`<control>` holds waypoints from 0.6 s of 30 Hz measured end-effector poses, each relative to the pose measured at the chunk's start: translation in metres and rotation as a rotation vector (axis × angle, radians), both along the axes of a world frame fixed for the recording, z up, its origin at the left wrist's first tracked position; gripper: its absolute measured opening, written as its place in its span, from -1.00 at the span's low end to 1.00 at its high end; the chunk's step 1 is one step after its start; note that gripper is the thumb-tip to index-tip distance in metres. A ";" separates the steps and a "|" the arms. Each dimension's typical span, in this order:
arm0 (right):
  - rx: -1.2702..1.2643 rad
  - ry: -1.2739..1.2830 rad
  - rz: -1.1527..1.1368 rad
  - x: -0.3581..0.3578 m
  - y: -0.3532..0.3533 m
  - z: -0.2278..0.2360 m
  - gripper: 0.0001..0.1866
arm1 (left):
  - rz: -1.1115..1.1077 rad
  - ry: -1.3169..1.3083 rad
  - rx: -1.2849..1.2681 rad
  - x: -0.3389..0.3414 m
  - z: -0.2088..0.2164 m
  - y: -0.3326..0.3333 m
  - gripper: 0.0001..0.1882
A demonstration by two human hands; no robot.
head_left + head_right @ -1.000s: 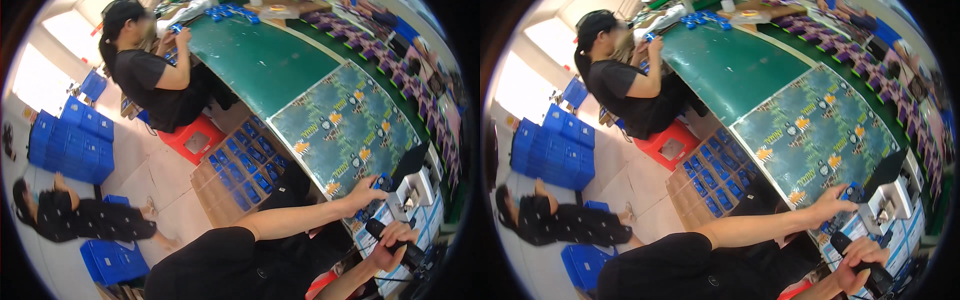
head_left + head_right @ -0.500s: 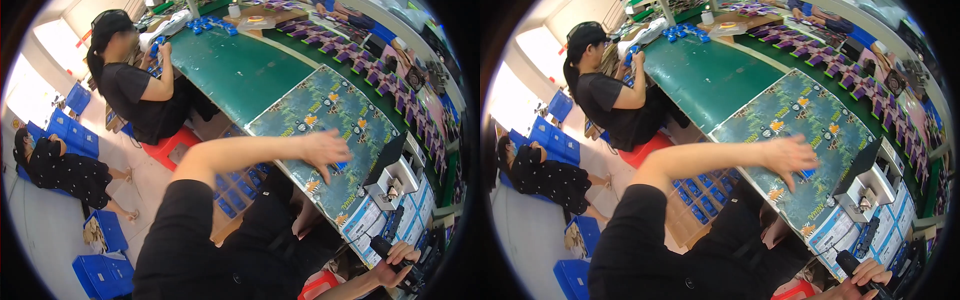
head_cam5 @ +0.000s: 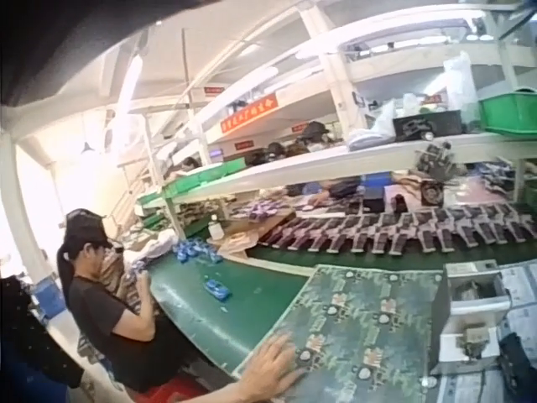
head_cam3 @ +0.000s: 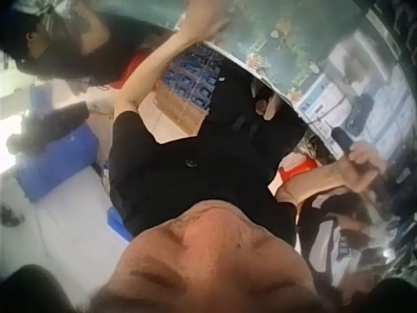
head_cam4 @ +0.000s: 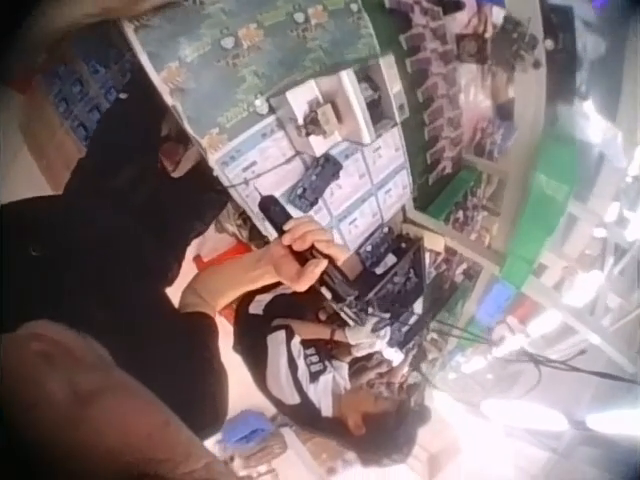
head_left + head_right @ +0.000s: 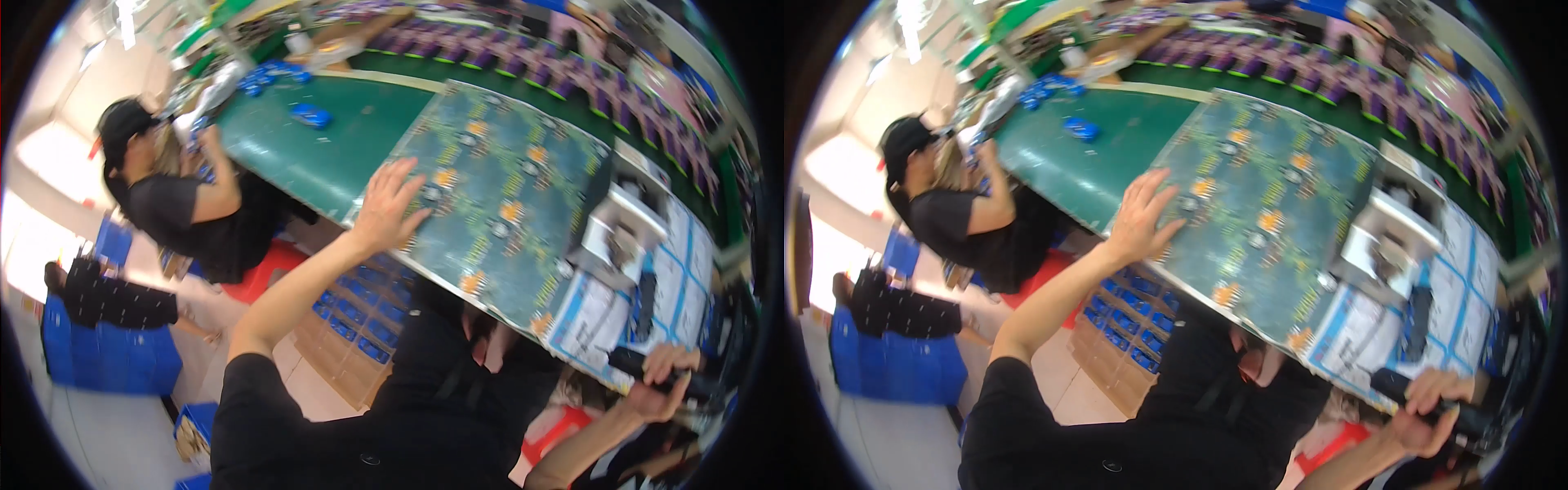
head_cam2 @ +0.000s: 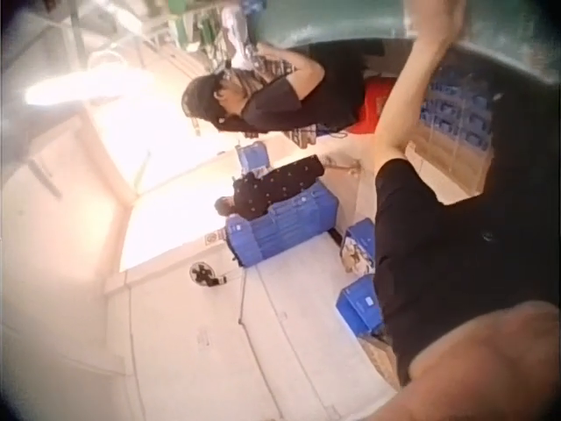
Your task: The person assembles the plastic chassis of small toy cars by securing screws with an electric screwdriver.
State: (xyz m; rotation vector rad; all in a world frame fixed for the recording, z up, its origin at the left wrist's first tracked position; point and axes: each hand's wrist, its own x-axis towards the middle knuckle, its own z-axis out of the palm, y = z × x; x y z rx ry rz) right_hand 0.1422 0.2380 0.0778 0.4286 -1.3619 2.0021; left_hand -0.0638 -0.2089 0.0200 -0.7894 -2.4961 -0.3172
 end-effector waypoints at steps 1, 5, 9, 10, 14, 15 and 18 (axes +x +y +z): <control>-0.048 -0.027 -0.026 0.002 -0.006 -0.001 -0.75 | -0.147 -0.053 0.053 0.012 0.001 0.031 -0.45; -0.100 -0.056 0.004 -0.013 -0.008 -0.001 -0.69 | -0.658 -0.253 0.322 0.067 0.003 0.156 -0.59; -0.092 -0.034 -0.015 0.020 0.010 0.009 -0.68 | -0.886 -0.347 0.493 0.104 0.022 0.283 -0.60; -0.098 -0.037 -0.041 0.030 0.015 0.011 -0.68 | -0.828 -0.256 0.485 0.104 0.027 0.314 -0.57; -0.105 -0.040 -0.107 0.052 0.033 0.014 -0.68 | -0.517 -0.018 0.017 0.073 0.024 0.395 -0.29; -0.121 -0.039 -0.130 0.055 0.037 0.012 -0.68 | -0.539 -0.022 0.002 0.065 0.034 0.408 -0.29; -0.043 -0.095 -0.169 0.057 0.040 0.012 -0.65 | -0.484 -0.703 -0.512 0.040 0.068 0.418 -0.12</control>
